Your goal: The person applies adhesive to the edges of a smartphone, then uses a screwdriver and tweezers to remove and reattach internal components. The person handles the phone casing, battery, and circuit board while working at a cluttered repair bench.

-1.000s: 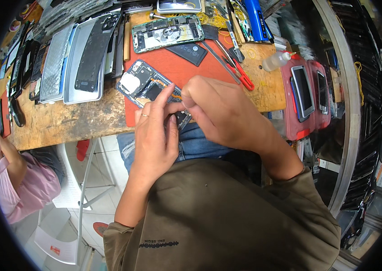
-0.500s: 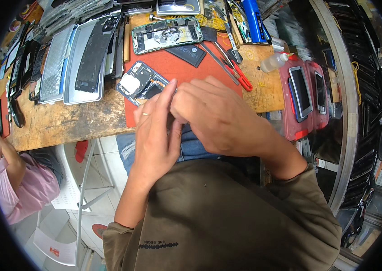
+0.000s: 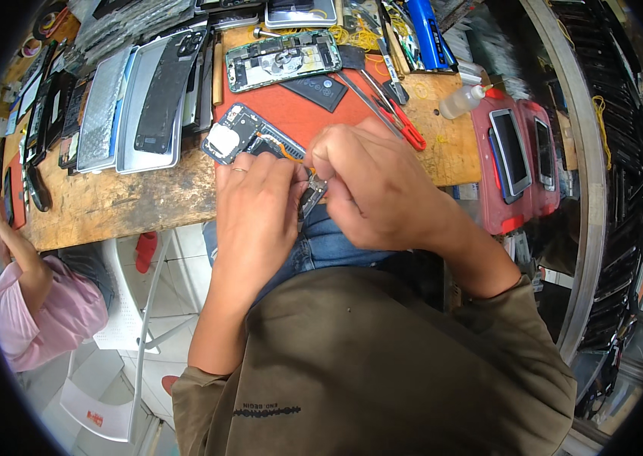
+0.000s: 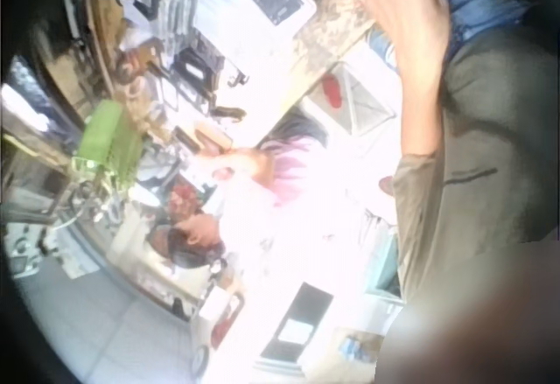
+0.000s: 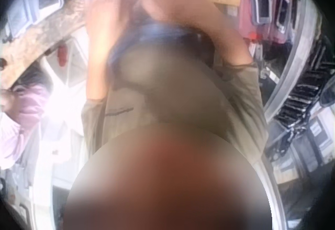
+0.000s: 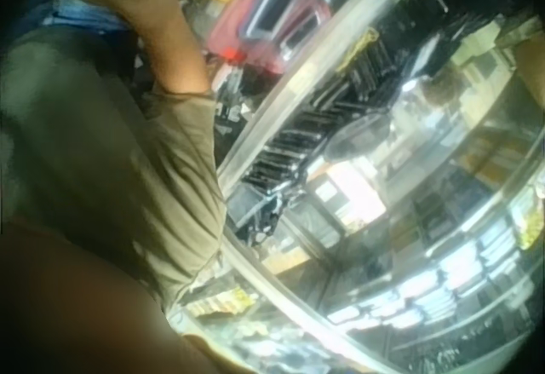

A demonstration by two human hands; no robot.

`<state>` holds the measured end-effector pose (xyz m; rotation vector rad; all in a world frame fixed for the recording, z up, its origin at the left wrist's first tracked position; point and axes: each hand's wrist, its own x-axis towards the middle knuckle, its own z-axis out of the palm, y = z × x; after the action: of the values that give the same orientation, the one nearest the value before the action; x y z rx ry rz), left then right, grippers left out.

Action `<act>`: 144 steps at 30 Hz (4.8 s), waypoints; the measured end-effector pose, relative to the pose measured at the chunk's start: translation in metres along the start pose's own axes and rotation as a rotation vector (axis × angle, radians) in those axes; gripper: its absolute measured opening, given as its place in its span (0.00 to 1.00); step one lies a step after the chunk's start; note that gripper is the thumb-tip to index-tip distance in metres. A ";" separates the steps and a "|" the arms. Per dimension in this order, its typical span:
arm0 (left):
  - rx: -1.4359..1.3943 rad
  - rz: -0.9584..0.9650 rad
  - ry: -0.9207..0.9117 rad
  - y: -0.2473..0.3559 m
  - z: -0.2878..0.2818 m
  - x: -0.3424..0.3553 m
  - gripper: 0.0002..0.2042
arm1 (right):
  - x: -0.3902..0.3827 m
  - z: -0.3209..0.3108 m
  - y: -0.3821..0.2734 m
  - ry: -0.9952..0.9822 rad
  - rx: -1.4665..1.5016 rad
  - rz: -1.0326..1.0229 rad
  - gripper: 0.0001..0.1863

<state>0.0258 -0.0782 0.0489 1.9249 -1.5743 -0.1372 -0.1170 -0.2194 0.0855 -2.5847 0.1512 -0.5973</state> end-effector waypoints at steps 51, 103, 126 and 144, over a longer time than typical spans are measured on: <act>0.096 0.005 -0.035 0.013 0.012 0.002 0.04 | -0.012 0.002 0.021 0.182 0.216 0.175 0.13; 0.365 0.139 0.007 0.014 0.021 0.026 0.07 | -0.017 -0.008 0.026 0.169 0.146 0.150 0.13; -0.098 -0.117 0.186 -0.009 0.006 0.010 0.04 | -0.018 -0.003 0.016 0.150 0.144 0.078 0.13; 0.385 -0.316 0.467 -0.144 -0.087 0.031 0.09 | -0.017 -0.002 0.015 0.137 0.138 0.072 0.13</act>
<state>0.1954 -0.0596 0.0509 2.2793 -1.0329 0.4854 -0.1327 -0.2300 0.0729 -2.3958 0.2389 -0.7325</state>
